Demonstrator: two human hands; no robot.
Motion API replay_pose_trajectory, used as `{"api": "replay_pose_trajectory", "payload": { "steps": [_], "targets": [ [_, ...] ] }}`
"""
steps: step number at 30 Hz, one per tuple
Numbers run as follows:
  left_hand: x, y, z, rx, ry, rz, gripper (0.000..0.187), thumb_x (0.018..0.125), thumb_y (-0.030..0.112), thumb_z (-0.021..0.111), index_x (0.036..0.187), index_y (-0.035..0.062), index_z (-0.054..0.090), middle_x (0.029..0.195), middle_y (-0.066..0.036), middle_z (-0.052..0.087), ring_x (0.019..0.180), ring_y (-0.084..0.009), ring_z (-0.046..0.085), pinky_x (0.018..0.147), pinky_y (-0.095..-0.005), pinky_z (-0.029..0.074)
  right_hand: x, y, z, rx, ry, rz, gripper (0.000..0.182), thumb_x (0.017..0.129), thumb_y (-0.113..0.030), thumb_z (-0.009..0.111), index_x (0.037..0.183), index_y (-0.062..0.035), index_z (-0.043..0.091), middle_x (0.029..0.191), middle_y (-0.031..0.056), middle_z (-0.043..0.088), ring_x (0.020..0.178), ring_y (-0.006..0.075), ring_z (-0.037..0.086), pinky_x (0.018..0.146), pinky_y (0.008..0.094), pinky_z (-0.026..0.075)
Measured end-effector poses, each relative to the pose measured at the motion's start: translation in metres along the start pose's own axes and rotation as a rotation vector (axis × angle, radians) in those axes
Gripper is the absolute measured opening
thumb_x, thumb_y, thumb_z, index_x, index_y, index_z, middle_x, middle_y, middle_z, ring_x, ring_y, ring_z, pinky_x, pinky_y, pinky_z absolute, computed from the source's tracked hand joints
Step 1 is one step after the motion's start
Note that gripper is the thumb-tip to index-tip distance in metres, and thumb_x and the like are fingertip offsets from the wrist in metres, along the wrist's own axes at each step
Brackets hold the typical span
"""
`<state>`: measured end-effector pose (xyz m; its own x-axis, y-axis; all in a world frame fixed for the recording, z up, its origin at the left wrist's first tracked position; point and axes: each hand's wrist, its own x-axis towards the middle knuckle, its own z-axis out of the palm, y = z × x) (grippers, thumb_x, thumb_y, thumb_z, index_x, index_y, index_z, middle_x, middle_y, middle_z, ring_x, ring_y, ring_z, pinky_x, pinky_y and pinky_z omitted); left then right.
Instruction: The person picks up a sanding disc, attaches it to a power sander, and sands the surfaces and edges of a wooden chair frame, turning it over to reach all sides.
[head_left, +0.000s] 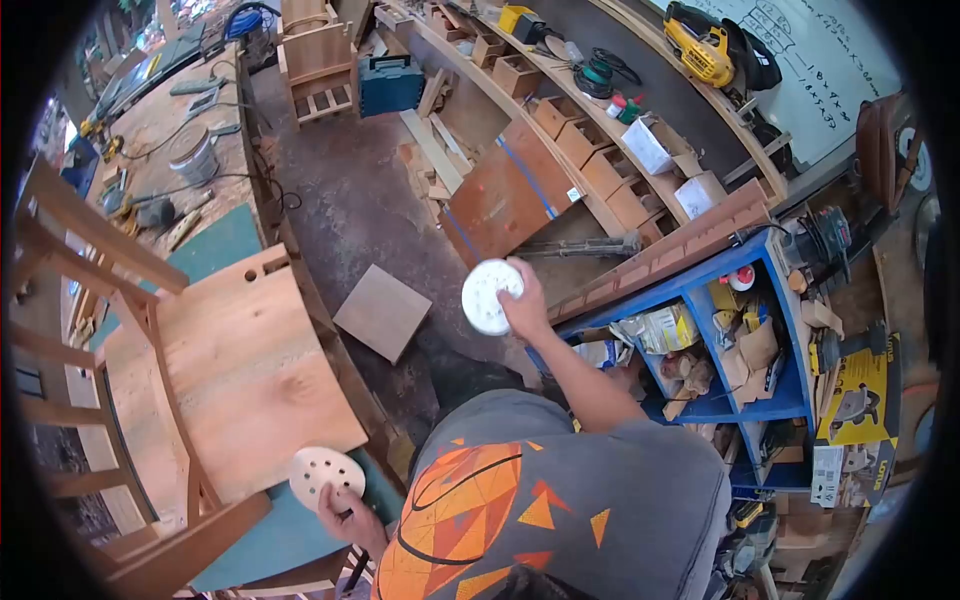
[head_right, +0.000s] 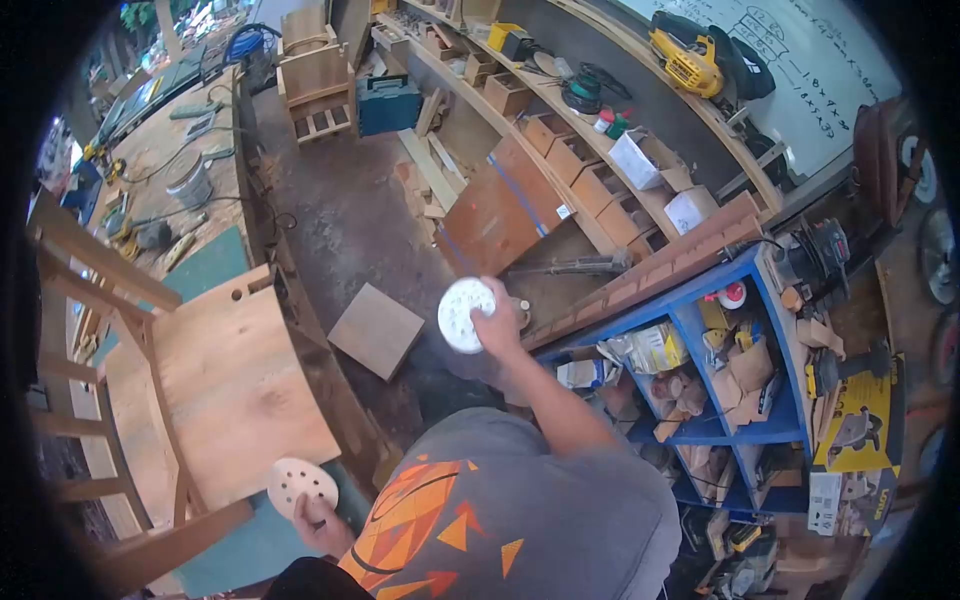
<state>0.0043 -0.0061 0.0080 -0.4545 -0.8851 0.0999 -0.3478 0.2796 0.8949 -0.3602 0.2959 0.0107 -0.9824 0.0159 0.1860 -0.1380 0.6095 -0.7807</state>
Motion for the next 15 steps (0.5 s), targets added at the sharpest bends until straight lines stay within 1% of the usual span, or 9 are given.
{"api": "replay_pose_trajectory", "payload": {
  "steps": [1, 3, 4, 5, 7, 11, 13, 14, 15],
  "targets": [
    [0.0, -0.003, 0.007, -0.02, 0.029, -0.064, 0.029, 0.095, 0.008, 0.069, 0.121, -0.0038, 0.065, 0.115, -0.017, 0.066, 0.104, -0.0265, 0.063, 0.091, -0.0375, 0.051, 0.034, 0.0, -0.005, 0.004, 0.096, -0.118, 0.063, 0.08, -0.009, 0.07, 0.141, -0.008, 0.053, 0.129, 0.0212, 0.065, 0.123, 0.0393, 0.062, 0.105, 0.0453, 0.048],
    [-0.006, -0.016, 0.022, 0.005, 0.117, -0.083, 0.028, 0.097, 0.008, 0.067, 0.122, -0.0048, 0.065, 0.116, -0.017, 0.066, 0.103, -0.0262, 0.063, 0.092, -0.0378, 0.052, 0.103, -0.011, -0.029, -0.07, 0.225, -0.176, 0.06, 0.083, -0.008, 0.067, 0.141, -0.0079, 0.052, 0.129, 0.0209, 0.066, 0.121, 0.042, 0.062, 0.105, 0.0463, 0.048],
    [-0.004, -0.014, 0.023, 0.113, 0.103, 0.004, 0.027, 0.099, 0.009, 0.066, 0.123, -0.0047, 0.064, 0.121, -0.017, 0.065, 0.106, -0.0264, 0.063, 0.092, -0.0377, 0.053, 0.136, -0.018, -0.045, -0.131, 0.309, -0.258, 0.056, 0.084, -0.007, 0.065, 0.139, -0.0079, 0.055, 0.128, 0.0213, 0.066, 0.119, 0.0423, 0.062, 0.104, 0.0467, 0.048],
    [0.004, 0.02, 0.031, 0.06, 0.096, -0.172, 0.031, 0.099, 0.009, 0.067, 0.127, -0.0042, 0.062, 0.126, -0.019, 0.064, 0.11, -0.0271, 0.063, 0.094, -0.0372, 0.054, 0.169, -0.02, -0.066, -0.198, 0.399, -0.333, 0.052, 0.085, -0.007, 0.064, 0.136, -0.0079, 0.057, 0.127, 0.0217, 0.067, 0.118, 0.0426, 0.063, 0.102, 0.0471, 0.049],
    [0.033, 0.044, 0.078, 0.029, 0.066, -0.112, 0.031, 0.099, 0.008, 0.067, 0.127, -0.0042, 0.062, 0.126, -0.019, 0.064, 0.11, -0.0271, 0.063, 0.095, -0.0371, 0.054, 0.236, -0.003, -0.111, -0.25, 0.491, -0.241, 0.041, 0.086, -0.007, 0.064, 0.127, -0.0068, 0.066, 0.122, 0.0198, 0.069, 0.112, 0.0411, 0.065, 0.098, 0.0476, 0.05],
    [0.087, 0.107, 0.166, -0.056, 0.065, 0.017, 0.031, 0.099, 0.008, 0.067, 0.128, -0.004, 0.061, 0.127, -0.02, 0.064, 0.111, -0.0272, 0.063, 0.095, -0.0367, 0.054, 0.334, 0.034, -0.227, -0.485, 0.875, -0.43, 0.031, 0.086, -0.009, 0.064, 0.116, -0.0064, 0.072, 0.114, 0.0158, 0.072, 0.105, 0.0364, 0.066, 0.093, 0.0457, 0.052],
    [0.104, 0.142, 0.203, -0.092, 0.066, 0.061, 0.032, 0.099, 0.008, 0.067, 0.128, -0.004, 0.061, 0.127, -0.02, 0.064, 0.111, -0.0273, 0.063, 0.095, -0.0364, 0.054, 0.365, 0.064, -0.29, -0.748, 0.936, -0.394, 0.029, 0.086, -0.012, 0.066, 0.114, -0.0089, 0.074, 0.112, 0.0159, 0.072, 0.106, 0.0358, 0.066, 0.093, 0.0424, 0.053],
    [0.113, 0.159, 0.223, -0.116, 0.073, 0.084, 0.032, 0.099, 0.007, 0.066, 0.129, -0.0039, 0.061, 0.127, -0.02, 0.063, 0.111, -0.0273, 0.063, 0.095, -0.0363, 0.054, 0.375, 0.075, -0.31, -0.753, 0.942, -0.383, 0.029, 0.086, -0.012, 0.066, 0.114, -0.0089, 0.074, 0.112, 0.0159, 0.072, 0.106, 0.0358, 0.066, 0.093, 0.0424, 0.053],
    [0.123, 0.175, 0.243, -0.142, 0.08, 0.108, 0.032, 0.099, 0.007, 0.066, 0.129, -0.0039, 0.061, 0.128, -0.02, 0.063, 0.112, -0.0273, 0.063, 0.096, -0.0362, 0.054, 0.384, 0.087, -0.326, -0.781, 0.856, -0.317, 0.027, 0.086, -0.013, 0.067, 0.111, -0.0077, 0.074, 0.112, 0.0149, 0.072, 0.105, 0.036, 0.066, 0.093, 0.0437, 0.052]
  ]
}}
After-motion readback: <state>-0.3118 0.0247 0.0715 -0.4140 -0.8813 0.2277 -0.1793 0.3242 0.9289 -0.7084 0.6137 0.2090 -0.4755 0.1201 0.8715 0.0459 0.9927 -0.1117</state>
